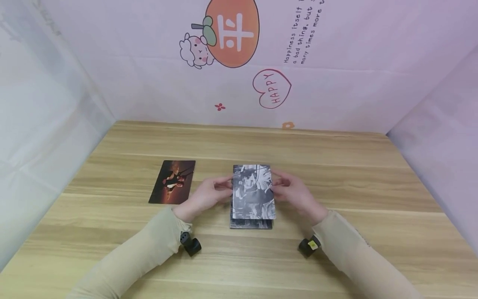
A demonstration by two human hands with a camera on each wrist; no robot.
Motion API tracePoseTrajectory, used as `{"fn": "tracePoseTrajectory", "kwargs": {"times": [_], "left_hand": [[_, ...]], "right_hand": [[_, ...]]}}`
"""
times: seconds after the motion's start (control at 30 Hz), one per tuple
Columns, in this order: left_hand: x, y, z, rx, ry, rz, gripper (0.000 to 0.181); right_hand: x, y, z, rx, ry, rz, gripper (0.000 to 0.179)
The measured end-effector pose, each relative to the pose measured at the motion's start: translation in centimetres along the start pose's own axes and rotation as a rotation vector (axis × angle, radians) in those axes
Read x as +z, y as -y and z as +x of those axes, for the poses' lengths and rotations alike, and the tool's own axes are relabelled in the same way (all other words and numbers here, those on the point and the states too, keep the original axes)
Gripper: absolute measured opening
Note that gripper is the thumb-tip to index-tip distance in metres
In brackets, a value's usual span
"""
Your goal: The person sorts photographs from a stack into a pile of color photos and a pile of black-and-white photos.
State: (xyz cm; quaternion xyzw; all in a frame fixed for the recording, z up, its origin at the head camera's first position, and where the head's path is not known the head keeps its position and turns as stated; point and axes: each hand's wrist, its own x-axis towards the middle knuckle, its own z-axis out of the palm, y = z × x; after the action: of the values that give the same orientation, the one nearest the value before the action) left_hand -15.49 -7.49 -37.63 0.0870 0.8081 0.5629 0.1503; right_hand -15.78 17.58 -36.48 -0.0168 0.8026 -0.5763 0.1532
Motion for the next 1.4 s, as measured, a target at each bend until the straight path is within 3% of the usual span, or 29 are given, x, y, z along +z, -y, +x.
{"fn": "tracePoseTrajectory", "kwargs": {"times": [0.2,0.4,0.63,1.0,1.4], "left_hand": [[0.6,-0.4,0.1,-0.010,0.013,-0.148,0.055],[1.0,-0.4,0.2,-0.010,-0.014,-0.189,0.054],[1.4,-0.5,0.5,-0.069,-0.018,-0.262,0.056],[1.5,-0.8,0.9,-0.075,-0.068,-0.279,0.055],[2.4,-1.5,1.1,-0.094,-0.057,-0.333,0.057]], "right_hand": [[-0.3,-0.3,-0.1,0.003,-0.023,0.030,0.062],[-0.5,-0.5,-0.2,0.012,-0.019,0.034,0.063],[-0.6,-0.7,-0.3,0.036,-0.021,0.059,0.064],[-0.6,-0.5,0.1,0.038,-0.029,0.100,0.064],[-1.6,-0.9,-0.2,0.038,-0.034,0.081,0.064]]}}
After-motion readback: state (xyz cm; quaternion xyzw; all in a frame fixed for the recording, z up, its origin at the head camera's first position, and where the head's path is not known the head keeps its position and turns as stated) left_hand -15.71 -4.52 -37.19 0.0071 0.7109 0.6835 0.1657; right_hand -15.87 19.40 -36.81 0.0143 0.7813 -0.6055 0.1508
